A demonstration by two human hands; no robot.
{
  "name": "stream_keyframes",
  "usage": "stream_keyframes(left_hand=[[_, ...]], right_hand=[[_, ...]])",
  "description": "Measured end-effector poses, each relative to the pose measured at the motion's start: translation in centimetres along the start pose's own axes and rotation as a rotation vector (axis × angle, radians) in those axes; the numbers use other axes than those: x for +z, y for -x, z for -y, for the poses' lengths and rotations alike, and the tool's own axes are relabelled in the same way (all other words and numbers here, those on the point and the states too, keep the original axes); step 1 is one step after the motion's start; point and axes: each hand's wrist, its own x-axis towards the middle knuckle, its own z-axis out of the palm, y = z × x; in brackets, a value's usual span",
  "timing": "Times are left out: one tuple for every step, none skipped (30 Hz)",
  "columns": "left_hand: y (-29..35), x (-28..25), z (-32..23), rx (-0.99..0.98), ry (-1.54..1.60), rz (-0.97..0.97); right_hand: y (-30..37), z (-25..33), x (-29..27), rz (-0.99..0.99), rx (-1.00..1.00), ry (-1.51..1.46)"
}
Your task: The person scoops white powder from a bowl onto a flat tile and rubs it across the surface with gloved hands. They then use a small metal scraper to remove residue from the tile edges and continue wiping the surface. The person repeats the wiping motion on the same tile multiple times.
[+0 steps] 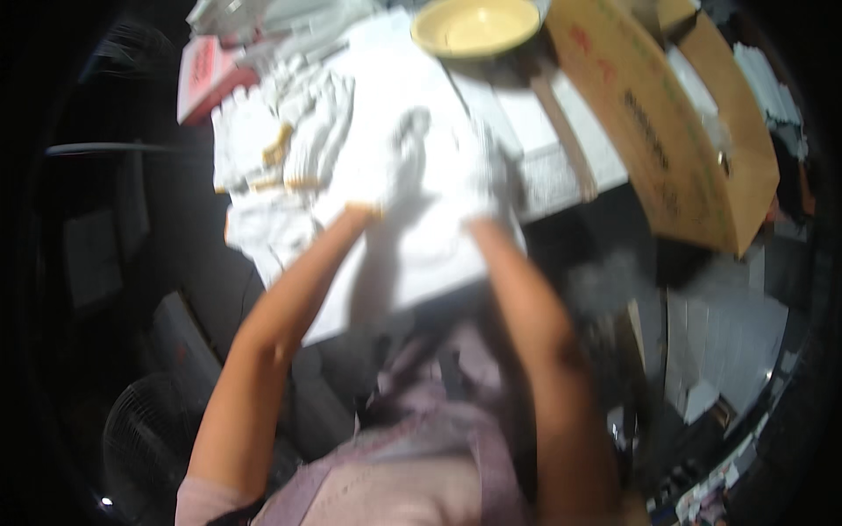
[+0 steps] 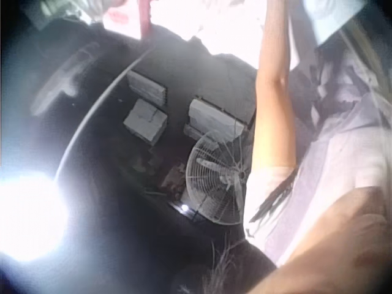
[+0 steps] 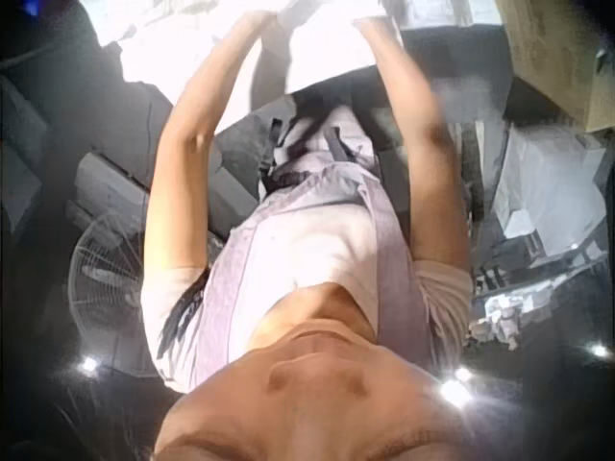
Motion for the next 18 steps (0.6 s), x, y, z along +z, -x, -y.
stream_keyframes(left_hand=[[-0.4, -0.1, 0.1, -0.038, 0.112, -0.003], [-0.1, 0.1, 0.0, 0.056, 0.230, -0.025], [-0.1, 0.0, 0.0, -0.064, 0.166, 0.025], [0.5, 0.2, -0.2, -0.151, 0.119, 0.045], [0.8, 0.1, -0.2, -0.228, 0.051, 0.063], [0.7, 0.3, -0.3, -0.146, 0.069, -0.014], [1.0, 0.2, -0.4, 0.060, -0.046, -0.075], [0.4, 0.4, -0.3, 0.207, 0.072, -0.199], [0.5, 0.6, -0.3, 0.169, 0.147, -0.213], [-0.2, 0.6, -0.1, 0.200, 0.105, -0.248], [-0.5, 0.8, 0.1, 0.176, -0.014, -0.235], [-0.9, 0.9, 0.3, 0.209, -0.123, -0.261], [-0.8, 1.2, 0.4, 0.144, -0.111, -0.229], [-0.7, 1.1, 0.6, 0.134, -0.086, -0.238], [-0.7, 1.3, 0.5, 0.096, -0.098, -0.200], [-0.2, 1.1, 0.6, 0.034, 0.021, -0.133], [-0.4, 1.3, 0.3, 0.125, 0.238, -0.139], [0.0, 1.0, 0.2, 0.138, 0.128, -0.163]], right_hand=[[-0.2, -0.3, 0.2, -0.208, 0.007, -0.259], [0.1, -0.4, 0.2, -0.358, -0.063, -0.388], [0.1, -0.4, 0.3, -0.249, 0.001, -0.290], [0.3, -0.5, 0.1, -0.197, 0.009, -0.203], [0.4, -0.3, 0.1, -0.135, 0.057, -0.081], [0.2, -0.4, 0.0, 0.208, 0.321, 0.012], [0.0, -0.1, 0.0, -0.237, 0.073, -0.235], [-0.7, -0.3, -0.1, -0.287, -0.022, -0.307], [-1.2, -0.2, -0.1, -0.275, -0.068, -0.368], [-1.3, -0.4, -0.1, -0.222, -0.084, -0.431], [-1.5, -0.5, -0.2, -0.153, 0.039, -0.434], [-1.4, -0.7, -0.3, -0.143, 0.101, -0.449], [-1.3, -0.8, -0.5, -0.080, 0.150, -0.410], [-0.6, -0.7, -0.7, -0.067, 0.148, -0.392], [-0.5, -0.7, -1.1, -0.030, 0.182, -0.349], [0.3, -0.3, -1.5, -0.159, 0.012, -0.369], [0.1, -0.1, -1.8, -0.169, 0.006, -0.450], [0.3, 0.2, -2.2, -0.025, 0.018, -0.192]])
